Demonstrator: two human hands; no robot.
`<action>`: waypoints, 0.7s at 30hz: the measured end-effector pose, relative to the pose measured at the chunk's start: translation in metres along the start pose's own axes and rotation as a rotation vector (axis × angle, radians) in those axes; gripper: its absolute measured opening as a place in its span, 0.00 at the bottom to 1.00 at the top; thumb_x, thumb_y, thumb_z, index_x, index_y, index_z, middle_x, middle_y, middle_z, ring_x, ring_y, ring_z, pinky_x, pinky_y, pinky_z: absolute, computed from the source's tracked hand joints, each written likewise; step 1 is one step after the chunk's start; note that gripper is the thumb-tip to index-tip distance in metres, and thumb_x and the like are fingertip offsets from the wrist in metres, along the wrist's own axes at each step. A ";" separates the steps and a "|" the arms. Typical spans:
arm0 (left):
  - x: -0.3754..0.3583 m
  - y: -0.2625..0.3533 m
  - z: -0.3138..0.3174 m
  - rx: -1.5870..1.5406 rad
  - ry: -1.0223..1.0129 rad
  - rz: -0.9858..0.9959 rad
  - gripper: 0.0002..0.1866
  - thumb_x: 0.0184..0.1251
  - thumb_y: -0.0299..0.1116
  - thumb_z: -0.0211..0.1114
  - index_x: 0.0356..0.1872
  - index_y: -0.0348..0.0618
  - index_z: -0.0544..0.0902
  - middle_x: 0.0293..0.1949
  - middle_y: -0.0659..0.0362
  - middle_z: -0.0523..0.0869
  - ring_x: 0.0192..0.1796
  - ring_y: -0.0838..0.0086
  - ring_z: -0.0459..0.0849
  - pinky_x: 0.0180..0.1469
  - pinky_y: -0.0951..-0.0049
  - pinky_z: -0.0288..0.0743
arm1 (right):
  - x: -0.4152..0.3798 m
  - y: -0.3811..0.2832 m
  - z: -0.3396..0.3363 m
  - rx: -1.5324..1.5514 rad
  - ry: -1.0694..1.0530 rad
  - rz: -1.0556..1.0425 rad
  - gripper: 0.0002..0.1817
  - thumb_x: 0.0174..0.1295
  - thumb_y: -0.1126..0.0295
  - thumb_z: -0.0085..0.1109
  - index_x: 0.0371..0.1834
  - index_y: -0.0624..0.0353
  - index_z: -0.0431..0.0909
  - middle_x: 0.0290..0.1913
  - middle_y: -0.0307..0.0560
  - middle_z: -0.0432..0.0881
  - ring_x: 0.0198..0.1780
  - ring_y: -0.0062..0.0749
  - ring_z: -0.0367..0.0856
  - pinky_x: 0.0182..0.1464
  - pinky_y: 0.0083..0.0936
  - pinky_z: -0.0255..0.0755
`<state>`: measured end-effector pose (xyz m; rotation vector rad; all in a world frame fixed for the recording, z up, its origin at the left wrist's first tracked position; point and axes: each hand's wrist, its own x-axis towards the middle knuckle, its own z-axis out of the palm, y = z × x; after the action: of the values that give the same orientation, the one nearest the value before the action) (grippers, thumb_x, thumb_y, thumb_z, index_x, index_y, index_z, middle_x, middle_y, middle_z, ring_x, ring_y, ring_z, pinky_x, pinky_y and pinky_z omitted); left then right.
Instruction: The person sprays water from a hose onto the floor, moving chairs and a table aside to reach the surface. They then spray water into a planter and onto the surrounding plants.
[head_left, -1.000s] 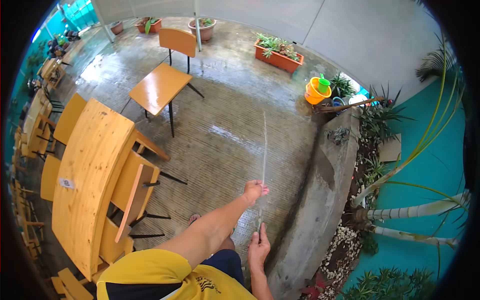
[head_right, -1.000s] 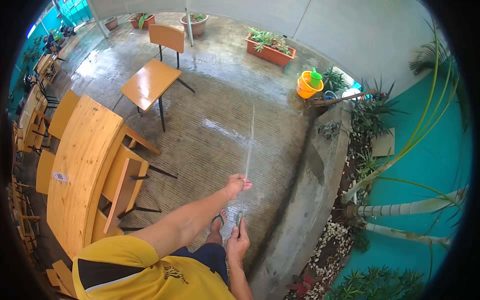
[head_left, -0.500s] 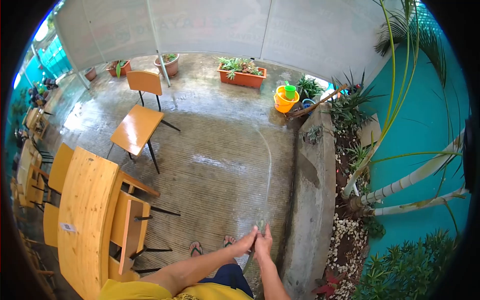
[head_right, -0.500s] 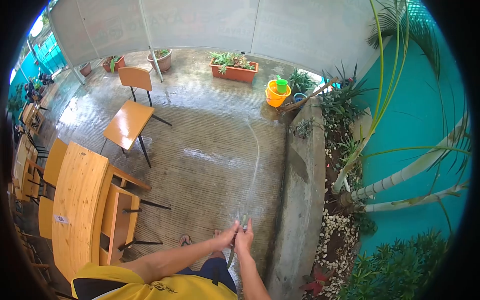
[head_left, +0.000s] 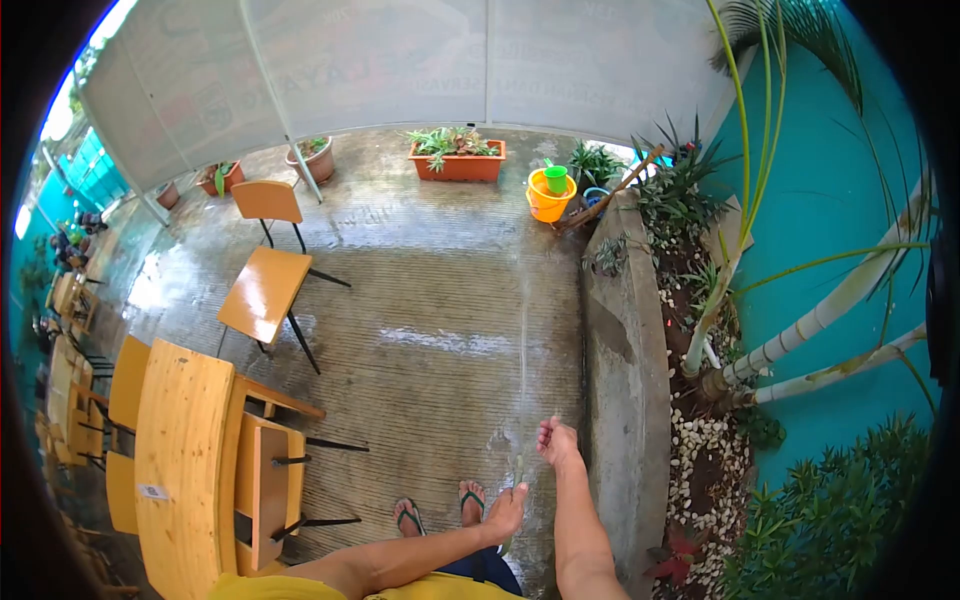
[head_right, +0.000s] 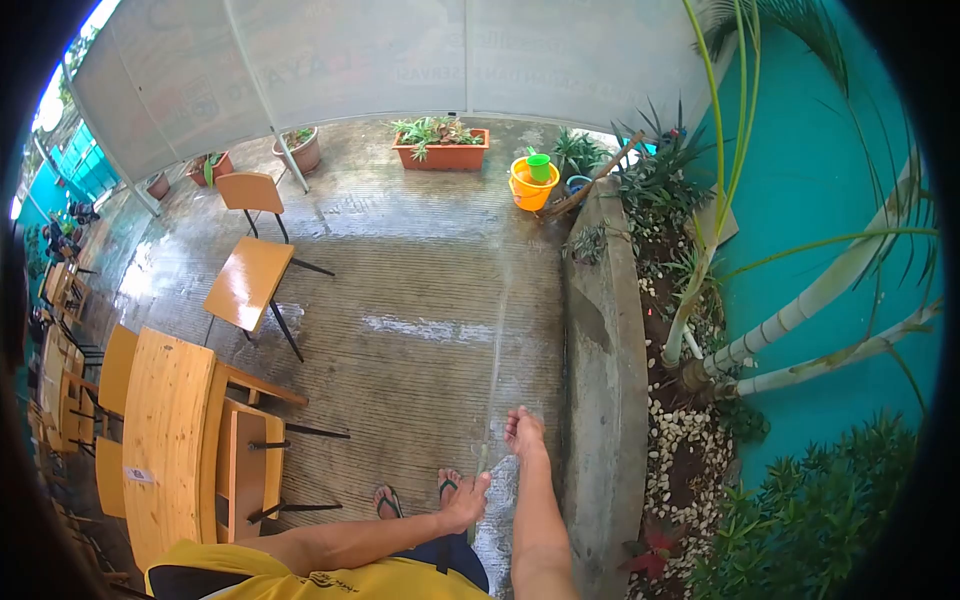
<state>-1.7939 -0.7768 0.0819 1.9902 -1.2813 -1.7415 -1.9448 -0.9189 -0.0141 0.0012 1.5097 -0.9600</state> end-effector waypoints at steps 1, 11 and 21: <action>-0.006 0.004 -0.001 -0.160 -0.077 -0.048 0.39 0.75 0.66 0.37 0.51 0.35 0.79 0.27 0.51 0.79 0.31 0.65 0.81 0.61 0.54 0.65 | 0.014 0.002 -0.002 -0.063 -0.081 0.059 0.17 0.76 0.54 0.49 0.40 0.57 0.78 0.29 0.38 0.77 0.24 0.26 0.73 0.25 0.29 0.71; -0.029 -0.005 0.016 -0.343 -0.384 -0.113 0.31 0.77 0.62 0.46 0.43 0.37 0.74 0.22 0.60 0.70 0.19 0.72 0.69 0.21 0.68 0.71 | 0.031 0.049 -0.018 0.104 -0.197 0.056 0.18 0.75 0.54 0.52 0.27 0.49 0.73 0.21 0.35 0.72 0.20 0.22 0.65 0.18 0.26 0.58; 0.012 -0.027 -0.001 -0.507 -0.539 -0.502 0.32 0.76 0.68 0.39 0.28 0.47 0.70 0.18 0.64 0.66 0.18 0.72 0.65 0.26 0.66 0.68 | -0.154 0.195 -0.158 -0.668 0.757 -0.339 0.22 0.66 0.57 0.56 0.57 0.59 0.81 0.49 0.66 0.83 0.55 0.59 0.81 0.61 0.48 0.73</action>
<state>-1.7819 -0.7695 0.0564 1.6781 -0.3436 -2.6328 -1.9395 -0.6247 -0.0158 -0.4233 2.5429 -0.6917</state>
